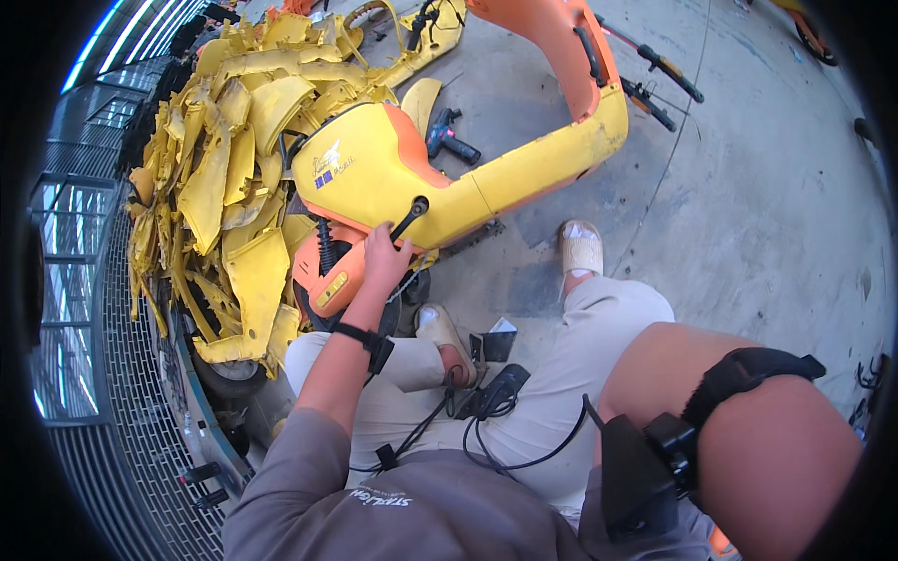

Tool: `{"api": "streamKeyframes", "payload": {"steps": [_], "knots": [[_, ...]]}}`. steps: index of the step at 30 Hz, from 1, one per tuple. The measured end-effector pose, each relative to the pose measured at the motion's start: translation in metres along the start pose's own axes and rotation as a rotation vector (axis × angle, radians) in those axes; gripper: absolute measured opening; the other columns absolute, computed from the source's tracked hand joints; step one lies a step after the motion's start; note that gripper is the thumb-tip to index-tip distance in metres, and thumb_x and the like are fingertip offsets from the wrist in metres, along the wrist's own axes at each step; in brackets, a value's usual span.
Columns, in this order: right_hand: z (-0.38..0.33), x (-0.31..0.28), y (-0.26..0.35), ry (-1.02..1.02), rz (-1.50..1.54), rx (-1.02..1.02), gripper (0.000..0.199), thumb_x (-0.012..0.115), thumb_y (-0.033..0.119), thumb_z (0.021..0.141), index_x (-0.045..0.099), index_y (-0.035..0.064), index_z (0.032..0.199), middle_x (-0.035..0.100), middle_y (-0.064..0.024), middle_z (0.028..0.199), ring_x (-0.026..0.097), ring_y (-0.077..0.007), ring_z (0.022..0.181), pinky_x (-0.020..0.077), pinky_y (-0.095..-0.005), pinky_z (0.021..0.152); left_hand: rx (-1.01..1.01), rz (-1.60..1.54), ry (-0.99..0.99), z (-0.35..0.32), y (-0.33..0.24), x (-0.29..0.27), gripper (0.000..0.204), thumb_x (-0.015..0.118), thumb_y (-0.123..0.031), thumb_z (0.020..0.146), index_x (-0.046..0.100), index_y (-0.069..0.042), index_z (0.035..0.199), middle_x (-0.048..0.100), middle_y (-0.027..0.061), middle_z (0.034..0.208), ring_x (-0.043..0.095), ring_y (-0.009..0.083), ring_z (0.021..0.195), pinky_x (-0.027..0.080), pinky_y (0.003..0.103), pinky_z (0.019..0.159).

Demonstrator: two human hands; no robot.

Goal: The person unscrews and removes bolts from the yellow and orange body panels of a scooter using a wrench and by hand.

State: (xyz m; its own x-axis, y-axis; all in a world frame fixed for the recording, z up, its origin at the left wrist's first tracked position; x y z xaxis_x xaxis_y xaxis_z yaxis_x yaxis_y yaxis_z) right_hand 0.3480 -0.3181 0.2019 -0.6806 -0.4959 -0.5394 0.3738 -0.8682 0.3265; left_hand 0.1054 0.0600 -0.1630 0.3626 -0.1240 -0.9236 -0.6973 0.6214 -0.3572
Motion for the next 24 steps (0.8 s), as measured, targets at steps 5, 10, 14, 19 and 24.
{"api": "streamKeyframes", "payload": {"steps": [5, 10, 14, 19, 24], "knots": [[-0.065, 0.032, -0.056, 0.009, -0.044, 0.223, 0.028, 0.048, 0.018, 0.089, 0.064, -0.0051, 0.088, 0.065, -0.0198, 0.086, 0.063, -0.0322, 0.078, 0.0505, -0.0442, 0.069, 0.035, 0.278, -0.012, 0.013, -0.015, 0.013, 0.054, 0.073, -0.031, 0.079, 0.055, -0.002, 0.121, 0.058, 0.0182, 0.112, 0.052, 0.0366, 0.111, 0.042, 0.048, 0.094], [-0.153, 0.087, -0.137, 0.115, -0.036, 0.496, 0.028, 0.049, 0.019, 0.09, 0.063, -0.0047, 0.088, 0.065, -0.0205, 0.087, 0.063, -0.0334, 0.079, 0.0504, -0.0449, 0.07, 0.054, 0.396, 0.093, 0.032, -0.004, 0.025, 0.035, 0.067, -0.031, 0.086, 0.056, -0.002, 0.101, 0.064, 0.0193, 0.093, 0.061, 0.0398, 0.092, 0.047, 0.052, 0.081], [-0.236, 0.136, -0.198, 0.233, 0.023, 0.624, 0.027, 0.05, 0.019, 0.091, 0.063, -0.0044, 0.089, 0.065, -0.0209, 0.088, 0.063, -0.0343, 0.08, 0.0504, -0.0455, 0.071, 0.1, 0.358, 0.165, 0.041, -0.004, 0.031, 0.027, 0.06, -0.027, 0.092, 0.049, -0.002, 0.094, 0.064, 0.0209, 0.084, 0.063, 0.0419, 0.081, 0.049, 0.053, 0.072], [-0.34, 0.188, -0.256, 0.396, 0.227, 0.457, 0.027, 0.051, 0.02, 0.092, 0.063, -0.004, 0.089, 0.065, -0.0215, 0.09, 0.062, -0.0355, 0.081, 0.0503, -0.0462, 0.072, 0.228, 0.452, 0.275, 0.052, -0.004, 0.029, 0.024, 0.051, -0.025, 0.095, 0.046, -0.001, 0.098, 0.065, 0.0202, 0.081, 0.065, 0.0401, 0.077, 0.053, 0.05, 0.068], [-0.439, 0.238, -0.295, 0.381, 0.536, 0.252, 0.027, 0.051, 0.02, 0.092, 0.063, -0.0039, 0.089, 0.065, -0.0217, 0.09, 0.062, -0.036, 0.081, 0.0504, -0.0463, 0.072, 0.067, 0.331, 0.37, 0.05, -0.002, 0.036, 0.025, 0.051, -0.019, 0.092, 0.046, 0.001, 0.105, 0.065, 0.0279, 0.097, 0.063, 0.0448, 0.093, 0.05, 0.053, 0.082]]}}
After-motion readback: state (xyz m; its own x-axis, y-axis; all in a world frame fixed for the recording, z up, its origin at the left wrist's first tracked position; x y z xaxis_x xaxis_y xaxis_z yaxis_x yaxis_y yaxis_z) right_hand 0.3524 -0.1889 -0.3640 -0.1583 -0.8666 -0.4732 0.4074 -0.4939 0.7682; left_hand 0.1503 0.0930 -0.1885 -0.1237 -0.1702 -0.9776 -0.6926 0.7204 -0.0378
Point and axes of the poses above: each hand's wrist, its own z-axis towards the middle knuckle, its own x-axis out of the palm, y = z × x, the point moved 1 cm from there along z, towards the middle knuckle
